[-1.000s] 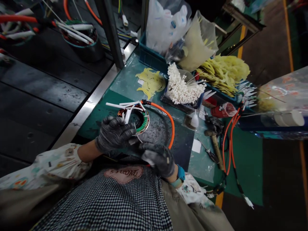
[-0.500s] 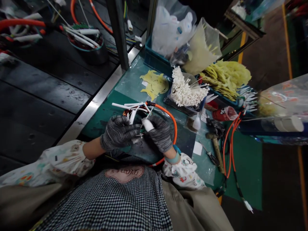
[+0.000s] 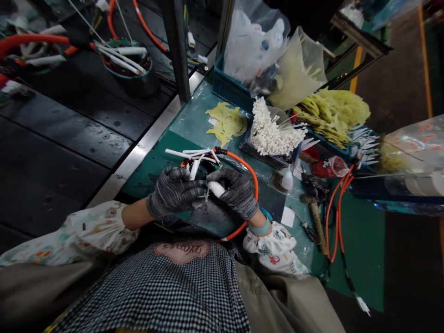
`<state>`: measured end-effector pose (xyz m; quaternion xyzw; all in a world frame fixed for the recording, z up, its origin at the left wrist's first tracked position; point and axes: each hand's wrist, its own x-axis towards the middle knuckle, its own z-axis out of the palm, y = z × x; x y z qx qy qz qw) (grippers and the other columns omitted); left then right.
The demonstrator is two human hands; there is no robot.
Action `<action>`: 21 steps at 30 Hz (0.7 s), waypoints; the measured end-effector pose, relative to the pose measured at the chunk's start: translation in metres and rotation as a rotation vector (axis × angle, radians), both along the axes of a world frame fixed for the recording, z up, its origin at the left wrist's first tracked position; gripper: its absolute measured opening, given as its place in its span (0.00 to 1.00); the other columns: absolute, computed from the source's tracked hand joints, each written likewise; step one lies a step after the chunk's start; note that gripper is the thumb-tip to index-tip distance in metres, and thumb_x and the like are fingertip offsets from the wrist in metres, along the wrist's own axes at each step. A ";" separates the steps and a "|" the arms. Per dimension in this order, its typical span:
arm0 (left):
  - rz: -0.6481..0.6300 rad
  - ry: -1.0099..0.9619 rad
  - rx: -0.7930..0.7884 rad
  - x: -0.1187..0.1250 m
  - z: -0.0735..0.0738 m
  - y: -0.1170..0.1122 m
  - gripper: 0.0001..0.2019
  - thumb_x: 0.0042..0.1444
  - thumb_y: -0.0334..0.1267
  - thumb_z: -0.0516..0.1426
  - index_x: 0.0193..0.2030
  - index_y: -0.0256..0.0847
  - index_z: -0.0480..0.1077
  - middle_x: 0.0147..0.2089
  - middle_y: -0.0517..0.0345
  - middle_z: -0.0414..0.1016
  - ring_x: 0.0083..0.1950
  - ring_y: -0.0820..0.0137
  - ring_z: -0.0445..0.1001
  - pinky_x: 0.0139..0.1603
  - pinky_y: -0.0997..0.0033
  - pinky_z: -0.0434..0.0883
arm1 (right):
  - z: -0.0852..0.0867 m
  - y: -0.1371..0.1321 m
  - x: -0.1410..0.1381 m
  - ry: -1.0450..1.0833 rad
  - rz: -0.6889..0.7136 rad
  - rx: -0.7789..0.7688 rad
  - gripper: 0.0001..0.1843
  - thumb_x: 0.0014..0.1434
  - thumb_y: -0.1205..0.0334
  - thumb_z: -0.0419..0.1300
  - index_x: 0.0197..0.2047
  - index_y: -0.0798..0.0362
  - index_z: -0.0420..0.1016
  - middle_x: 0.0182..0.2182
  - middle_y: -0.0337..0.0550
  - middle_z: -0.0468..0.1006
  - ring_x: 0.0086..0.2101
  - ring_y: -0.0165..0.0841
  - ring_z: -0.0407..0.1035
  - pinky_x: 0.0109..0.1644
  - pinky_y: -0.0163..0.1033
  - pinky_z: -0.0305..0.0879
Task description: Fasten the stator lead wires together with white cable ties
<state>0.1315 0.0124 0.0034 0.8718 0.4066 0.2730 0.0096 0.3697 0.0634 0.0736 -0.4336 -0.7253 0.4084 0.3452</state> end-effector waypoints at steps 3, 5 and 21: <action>-0.005 -0.007 0.018 -0.001 0.002 0.001 0.10 0.75 0.51 0.61 0.53 0.58 0.84 0.57 0.71 0.89 0.63 0.62 0.78 0.69 0.57 0.69 | -0.001 -0.003 0.004 -0.015 0.083 0.088 0.05 0.68 0.62 0.69 0.44 0.46 0.88 0.38 0.40 0.90 0.37 0.36 0.84 0.45 0.42 0.83; -0.001 -0.034 0.103 -0.001 0.003 0.002 0.10 0.75 0.52 0.62 0.53 0.58 0.84 0.54 0.72 0.89 0.61 0.63 0.79 0.69 0.58 0.68 | -0.004 -0.006 0.010 -0.019 0.211 0.199 0.07 0.71 0.63 0.66 0.47 0.45 0.88 0.40 0.41 0.90 0.40 0.36 0.85 0.48 0.43 0.84; 0.050 -0.127 0.167 0.003 0.009 0.003 0.08 0.71 0.49 0.63 0.51 0.55 0.81 0.47 0.67 0.91 0.54 0.57 0.82 0.57 0.53 0.72 | -0.035 -0.022 -0.022 0.099 -0.005 0.676 0.14 0.83 0.54 0.53 0.49 0.43 0.80 0.41 0.39 0.85 0.40 0.34 0.82 0.45 0.42 0.84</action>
